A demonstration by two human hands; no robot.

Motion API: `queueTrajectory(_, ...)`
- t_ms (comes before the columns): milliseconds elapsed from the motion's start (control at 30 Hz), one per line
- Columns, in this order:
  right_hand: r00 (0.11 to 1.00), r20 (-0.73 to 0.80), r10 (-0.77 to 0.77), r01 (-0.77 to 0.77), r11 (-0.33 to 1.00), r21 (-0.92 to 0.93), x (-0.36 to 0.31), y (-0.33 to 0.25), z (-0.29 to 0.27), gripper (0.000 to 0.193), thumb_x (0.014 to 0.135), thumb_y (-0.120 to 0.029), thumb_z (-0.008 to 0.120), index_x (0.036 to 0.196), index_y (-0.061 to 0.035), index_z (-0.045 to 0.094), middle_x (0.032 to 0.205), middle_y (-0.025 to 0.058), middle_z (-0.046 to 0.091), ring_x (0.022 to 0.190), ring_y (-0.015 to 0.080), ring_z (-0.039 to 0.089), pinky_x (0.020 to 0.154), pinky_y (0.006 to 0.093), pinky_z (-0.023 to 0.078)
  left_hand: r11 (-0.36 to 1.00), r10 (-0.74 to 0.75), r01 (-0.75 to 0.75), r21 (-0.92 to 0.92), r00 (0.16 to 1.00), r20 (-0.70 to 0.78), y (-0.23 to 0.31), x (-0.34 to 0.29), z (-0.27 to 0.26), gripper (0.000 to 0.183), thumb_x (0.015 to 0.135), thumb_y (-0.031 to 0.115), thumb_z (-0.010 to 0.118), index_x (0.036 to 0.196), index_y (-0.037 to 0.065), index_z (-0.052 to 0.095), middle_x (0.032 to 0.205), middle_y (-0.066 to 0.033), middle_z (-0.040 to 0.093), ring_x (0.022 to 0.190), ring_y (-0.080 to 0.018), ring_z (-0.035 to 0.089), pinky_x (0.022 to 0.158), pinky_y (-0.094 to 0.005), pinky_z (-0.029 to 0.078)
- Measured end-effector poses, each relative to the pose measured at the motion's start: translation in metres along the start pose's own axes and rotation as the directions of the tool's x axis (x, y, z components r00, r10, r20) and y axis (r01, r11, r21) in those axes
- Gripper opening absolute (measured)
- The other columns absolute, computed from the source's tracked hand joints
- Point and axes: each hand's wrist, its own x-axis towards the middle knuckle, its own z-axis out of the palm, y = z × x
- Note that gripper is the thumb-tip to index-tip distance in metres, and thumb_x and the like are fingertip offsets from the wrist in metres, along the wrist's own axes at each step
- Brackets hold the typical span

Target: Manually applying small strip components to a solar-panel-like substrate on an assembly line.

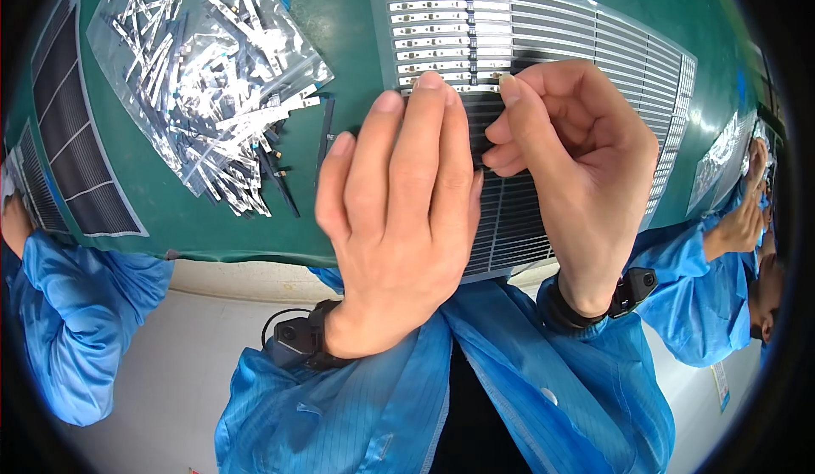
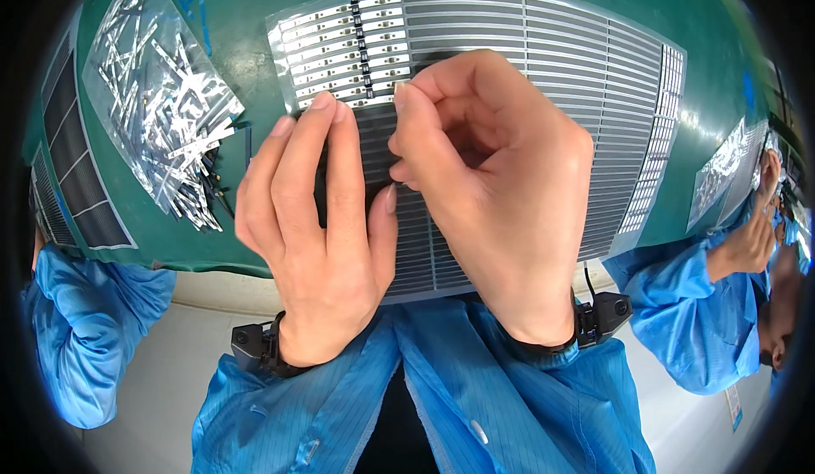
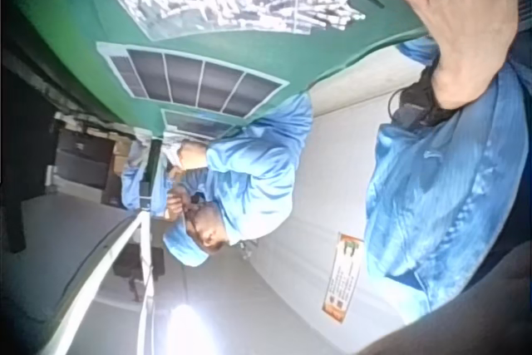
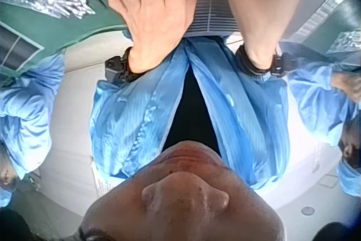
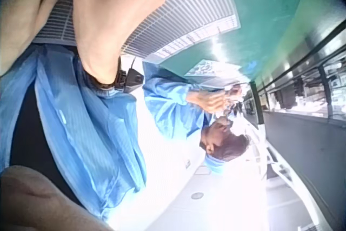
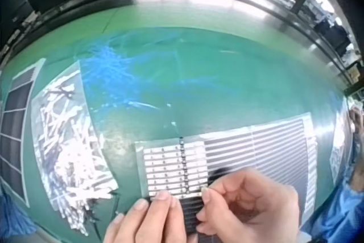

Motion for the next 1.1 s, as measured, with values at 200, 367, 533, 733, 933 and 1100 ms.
queueTrajectory(200, 0.994, -0.103, 0.020, -0.015, 0.999, 0.051, -0.014, -0.001, -0.006, 0.015, 0.105, -0.011, 0.062, 0.101, -0.0001, 0.053, 0.072, 0.0132, 0.071, 0.057, 0.0162, 0.069, 0.053, 0.0251, 0.057, 1.000, -0.010, 0.011, -0.028, 0.999, 0.032, 0.003, -0.018, -0.008, 0.062, 0.085, 0.021, 0.076, 0.140, -0.002, 0.061, 0.145, -0.0152, 0.057, 0.135, -0.0334, 0.055, 0.113, -0.0531, 0.040)
queueTrajectory(367, 0.992, -0.103, -0.074, 0.087, 0.989, 0.118, -0.013, 0.019, -0.018, 0.015, 0.107, -0.013, 0.059, 0.100, -0.0032, 0.049, 0.072, 0.0147, 0.071, 0.054, 0.0180, 0.069, 0.050, 0.0257, 0.057, 0.999, 0.023, -0.024, 0.035, 0.999, 0.023, 0.005, -0.022, 0.003, 0.062, 0.089, 0.030, 0.075, 0.144, 0.006, 0.061, 0.148, -0.0183, 0.052, 0.137, -0.0342, 0.051, 0.114, -0.0548, 0.038)
queueTrajectory(533, 0.989, -0.099, -0.108, 0.124, 0.979, 0.164, -0.015, 0.028, -0.016, 0.013, 0.107, -0.012, 0.058, 0.101, -0.0027, 0.050, 0.073, 0.0144, 0.071, 0.055, 0.0177, 0.070, 0.049, 0.0255, 0.057, 0.996, 0.006, -0.008, 0.084, 1.000, 0.021, 0.008, -0.022, 0.007, 0.057, 0.090, 0.030, 0.076, 0.145, 0.026, 0.063, 0.145, -0.0177, 0.050, 0.137, -0.0347, 0.047, 0.115, -0.0569, 0.035)
queueTrajectory(733, 0.992, -0.071, -0.100, 0.112, 0.973, 0.201, -0.016, 0.025, -0.014, 0.013, 0.105, -0.012, 0.061, 0.106, 0.0006, 0.055, 0.076, 0.0108, 0.070, 0.059, 0.0144, 0.069, 0.054, 0.0243, 0.056, 1.000, -0.016, 0.016, 0.019, 1.000, 0.015, 0.005, -0.023, -0.004, 0.054, 0.091, 0.021, 0.075, 0.143, 0.030, 0.064, 0.149, -0.0177, 0.045, 0.138, -0.0351, 0.044, 0.117, -0.0561, 0.031)
queueTrajectory(933, 0.935, -0.048, -0.352, 0.342, 0.928, -0.147, -0.033, 0.019, 0.004, 0.005, 0.096, -0.003, 0.070, 0.100, -0.0003, 0.069, 0.082, 0.0045, 0.068, 0.070, 0.0101, 0.062, 0.061, 0.0262, 0.051, 0.973, -0.223, 0.229, 0.002, 0.950, -0.220, -0.018, -0.058, -0.038, 0.037, 0.082, 0.014, 0.081, 0.119, 0.013, 0.074, 0.121, -0.0084, 0.059, 0.113, -0.0290, 0.049, 0.099, -0.0422, 0.032)
queueTrajectory(1100, 0.784, 0.172, -0.596, 0.618, 0.727, -0.298, -0.039, 0.002, 0.042, 0.018, 0.085, 0.007, 0.069, 0.102, 0.0002, 0.069, 0.093, 0.0137, 0.063, 0.086, 0.0350, 0.064, 0.074, 0.0434, 0.052, 0.938, -0.304, 0.339, 0.067, 0.902, -0.307, -0.047, -0.045, -0.034, 0.025, 0.084, 0.018, 0.082, 0.107, 0.019, 0.072, 0.109, -0.0024, 0.057, 0.103, -0.0268, 0.050, 0.083, -0.0416, 0.032)
